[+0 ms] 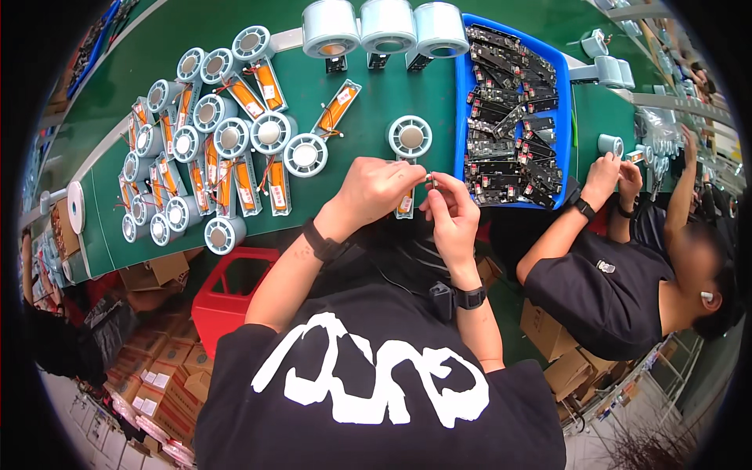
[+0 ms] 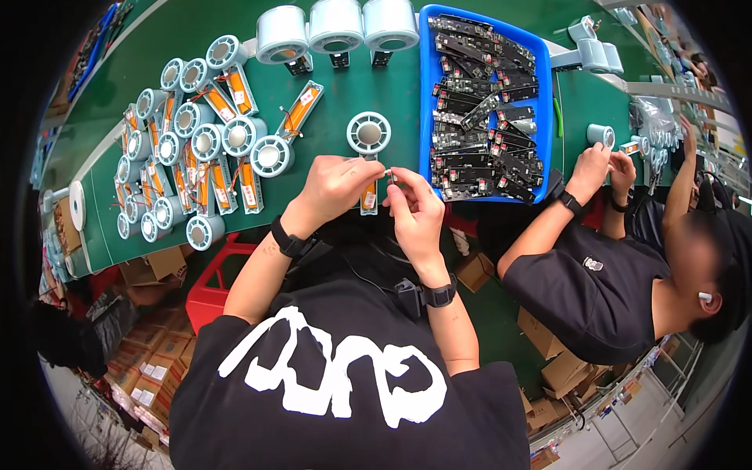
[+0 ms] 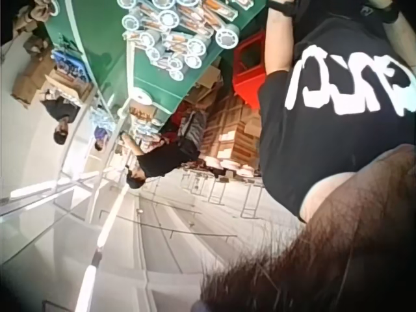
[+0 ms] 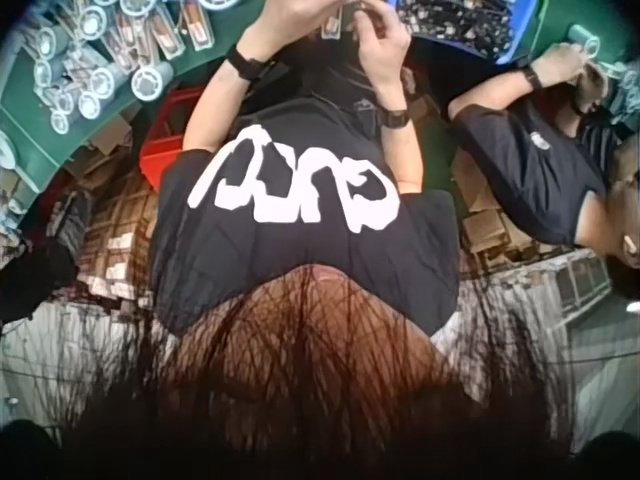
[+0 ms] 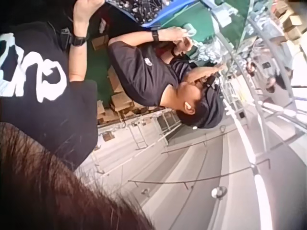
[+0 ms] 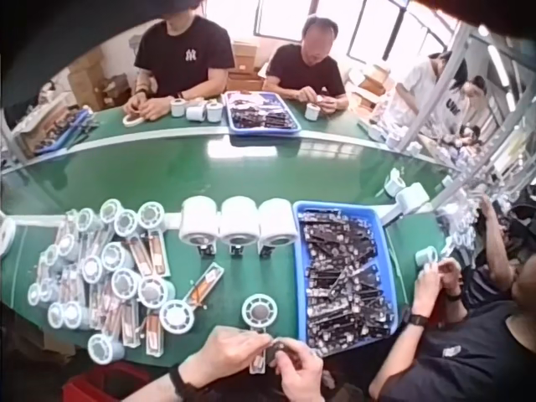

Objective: Assembling small electronic components by attaching plastic housings to circuit boards on an assembly line.

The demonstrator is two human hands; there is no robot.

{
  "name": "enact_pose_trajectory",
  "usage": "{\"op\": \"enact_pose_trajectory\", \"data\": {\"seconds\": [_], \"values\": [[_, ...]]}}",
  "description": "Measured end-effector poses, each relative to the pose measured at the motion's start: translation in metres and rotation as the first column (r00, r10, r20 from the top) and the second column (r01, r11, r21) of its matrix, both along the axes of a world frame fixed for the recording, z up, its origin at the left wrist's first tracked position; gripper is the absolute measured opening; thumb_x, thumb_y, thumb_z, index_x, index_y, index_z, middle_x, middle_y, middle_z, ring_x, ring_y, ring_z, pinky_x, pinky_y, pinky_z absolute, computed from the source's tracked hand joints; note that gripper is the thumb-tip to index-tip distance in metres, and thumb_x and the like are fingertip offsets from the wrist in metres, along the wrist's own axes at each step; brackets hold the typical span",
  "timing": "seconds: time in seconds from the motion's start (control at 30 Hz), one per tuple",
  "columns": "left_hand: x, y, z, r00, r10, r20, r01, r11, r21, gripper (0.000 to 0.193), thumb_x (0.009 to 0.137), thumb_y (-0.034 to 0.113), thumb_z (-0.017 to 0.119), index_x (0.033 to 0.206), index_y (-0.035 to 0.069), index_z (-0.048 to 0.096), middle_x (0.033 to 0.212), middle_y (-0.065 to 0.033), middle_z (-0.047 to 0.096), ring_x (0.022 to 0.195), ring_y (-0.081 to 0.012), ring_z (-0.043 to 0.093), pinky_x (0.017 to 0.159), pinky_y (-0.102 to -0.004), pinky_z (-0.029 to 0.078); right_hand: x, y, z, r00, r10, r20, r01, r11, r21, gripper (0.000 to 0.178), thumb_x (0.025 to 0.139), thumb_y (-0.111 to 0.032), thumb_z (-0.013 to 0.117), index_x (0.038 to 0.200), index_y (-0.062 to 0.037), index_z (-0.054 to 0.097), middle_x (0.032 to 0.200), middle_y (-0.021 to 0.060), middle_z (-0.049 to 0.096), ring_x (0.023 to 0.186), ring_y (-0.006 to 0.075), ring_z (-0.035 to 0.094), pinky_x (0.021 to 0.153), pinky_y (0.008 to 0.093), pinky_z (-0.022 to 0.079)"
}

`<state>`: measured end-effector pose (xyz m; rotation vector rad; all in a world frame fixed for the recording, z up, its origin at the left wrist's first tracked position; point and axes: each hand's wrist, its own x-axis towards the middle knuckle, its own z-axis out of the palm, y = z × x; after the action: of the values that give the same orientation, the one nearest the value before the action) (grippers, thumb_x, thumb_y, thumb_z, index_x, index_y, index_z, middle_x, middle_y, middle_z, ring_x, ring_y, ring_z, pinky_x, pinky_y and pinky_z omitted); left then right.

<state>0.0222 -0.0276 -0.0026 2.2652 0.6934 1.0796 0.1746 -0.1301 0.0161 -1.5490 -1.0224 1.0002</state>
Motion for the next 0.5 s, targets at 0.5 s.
{"op": "enact_pose_trajectory", "data": {"seconds": [0.5], "values": [[0.009, 0.004, 0.005, 1.000, -0.018, -0.010, 0.019, 0.999, 0.046, 0.016, 0.079, 0.004, 0.076, 0.090, 0.007, 0.065, 0.067, -0.0053, 0.065, 0.055, -0.0240, 0.064, 0.048, -0.0340, 0.048, 0.009, 0.009, 0.007, 0.982, 0.005, 0.186, -0.016, 0.998, 0.058, 0.023, 0.095, 0.001, 0.062, 0.117, 0.0006, 0.067, 0.093, 0.0060, 0.069, 0.069, 0.0091, 0.064, 0.056, 0.0220, 0.049]]}}
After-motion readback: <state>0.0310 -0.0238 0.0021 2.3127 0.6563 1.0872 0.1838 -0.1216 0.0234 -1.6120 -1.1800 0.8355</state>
